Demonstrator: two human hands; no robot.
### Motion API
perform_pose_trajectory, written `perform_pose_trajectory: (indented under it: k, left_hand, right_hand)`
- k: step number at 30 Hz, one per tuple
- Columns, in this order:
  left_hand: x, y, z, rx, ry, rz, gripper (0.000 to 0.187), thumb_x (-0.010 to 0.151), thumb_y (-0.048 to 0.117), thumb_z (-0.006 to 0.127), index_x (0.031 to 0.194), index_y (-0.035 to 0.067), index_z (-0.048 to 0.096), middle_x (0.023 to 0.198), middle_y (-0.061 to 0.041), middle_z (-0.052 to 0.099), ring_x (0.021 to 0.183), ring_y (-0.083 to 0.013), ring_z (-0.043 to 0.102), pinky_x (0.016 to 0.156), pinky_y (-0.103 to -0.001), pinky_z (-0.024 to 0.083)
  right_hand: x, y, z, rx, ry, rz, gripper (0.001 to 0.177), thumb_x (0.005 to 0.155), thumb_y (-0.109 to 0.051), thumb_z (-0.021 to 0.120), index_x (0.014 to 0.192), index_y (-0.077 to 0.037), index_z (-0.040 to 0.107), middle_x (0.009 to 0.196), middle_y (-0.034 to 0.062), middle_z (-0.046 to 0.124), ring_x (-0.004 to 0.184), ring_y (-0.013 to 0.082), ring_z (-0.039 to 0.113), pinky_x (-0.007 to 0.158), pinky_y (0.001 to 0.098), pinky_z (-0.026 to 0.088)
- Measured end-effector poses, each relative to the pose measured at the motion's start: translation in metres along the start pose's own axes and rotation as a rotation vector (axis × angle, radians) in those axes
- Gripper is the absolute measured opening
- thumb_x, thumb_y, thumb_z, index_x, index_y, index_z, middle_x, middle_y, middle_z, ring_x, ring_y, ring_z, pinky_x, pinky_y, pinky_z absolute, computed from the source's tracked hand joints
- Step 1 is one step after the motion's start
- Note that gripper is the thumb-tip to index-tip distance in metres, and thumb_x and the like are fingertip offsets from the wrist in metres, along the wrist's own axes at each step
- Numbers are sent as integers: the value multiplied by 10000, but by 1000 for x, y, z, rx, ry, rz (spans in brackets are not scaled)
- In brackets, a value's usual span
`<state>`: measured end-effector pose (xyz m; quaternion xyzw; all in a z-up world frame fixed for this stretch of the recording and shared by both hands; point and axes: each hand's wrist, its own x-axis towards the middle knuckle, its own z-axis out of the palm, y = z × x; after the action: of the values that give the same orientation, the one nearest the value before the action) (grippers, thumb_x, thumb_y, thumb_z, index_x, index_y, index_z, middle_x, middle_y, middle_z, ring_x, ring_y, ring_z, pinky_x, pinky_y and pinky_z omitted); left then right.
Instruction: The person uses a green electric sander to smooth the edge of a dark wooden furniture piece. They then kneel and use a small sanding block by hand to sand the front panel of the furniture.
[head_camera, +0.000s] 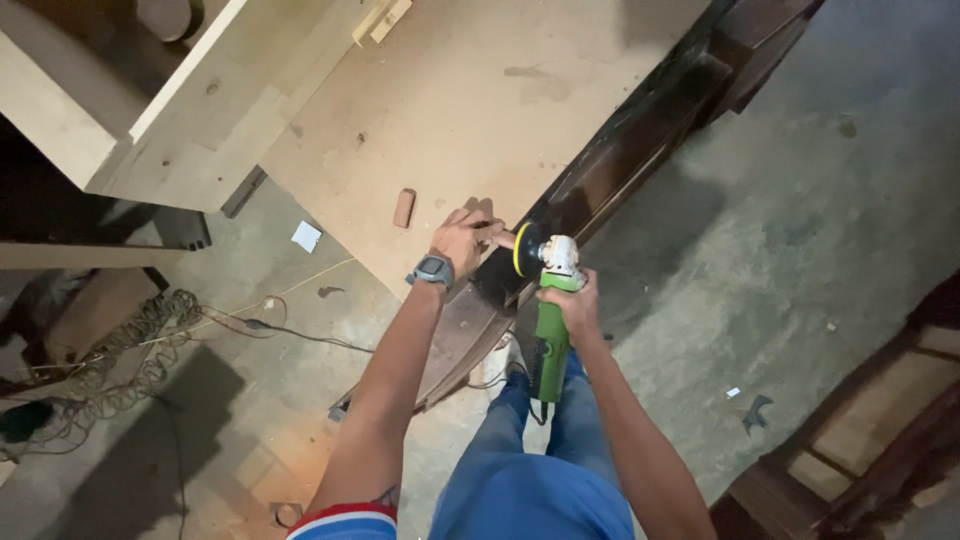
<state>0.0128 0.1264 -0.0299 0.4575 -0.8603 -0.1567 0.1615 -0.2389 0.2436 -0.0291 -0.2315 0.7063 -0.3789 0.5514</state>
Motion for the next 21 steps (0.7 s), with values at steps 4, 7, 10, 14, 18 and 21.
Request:
perform_pose_trajectory:
  k: [4,7,10,14,18,21]
  left_hand:
    - [0,-5,7,14,11,-5,223,873,224,731,1079,291,781,1044,24,629,954,-244,599,1022,-359,486]
    - [0,-10,9,11,12,2,224,859,244,759,1078,285,781,1047,22,635,961,-244,605,1020,-364,486]
    - [1,-8,11,1,1,-8,228,904,263,724,1119,321,768,1043,24,628,966,-239,603,1028,-359,480]
    - [0,-10,12,15,-16,-40,312,878,251,760,1168,367,773,992,6,647,945,-251,622,1061,-392,484]
    - [1,-12,13,13,-27,-49,260,898,253,738,1134,356,775,969,26,612,925,-219,595,1048,-371,477]
    - [2,-19,19,34,-18,3,306,878,311,738,1174,390,745,1020,24,638,970,-250,608,1052,-399,489]
  right_hand:
    - [-7,3,3,-48,6,6,1044,489,-246,1017,1354,-42,469,1060,185,627,923,332,676,829,479,497]
    - [-24,-8,6,-132,34,46,1055,510,-302,996,1386,-90,449,1140,176,616,1006,346,667,896,490,480]
    - [-33,-8,11,-179,77,80,1015,554,-311,969,1398,-127,437,1220,199,601,1085,388,657,938,524,475]
    - [-47,-12,20,-122,84,66,992,607,-303,940,1417,-107,404,1311,256,533,1186,444,597,994,586,441]
    - [-59,-10,26,-100,98,51,963,639,-292,926,1417,-109,389,1321,244,509,1214,431,571,1007,591,416]
    - [-62,-8,27,-65,109,32,963,654,-284,923,1420,-77,377,1295,263,500,1205,439,553,1002,606,394]
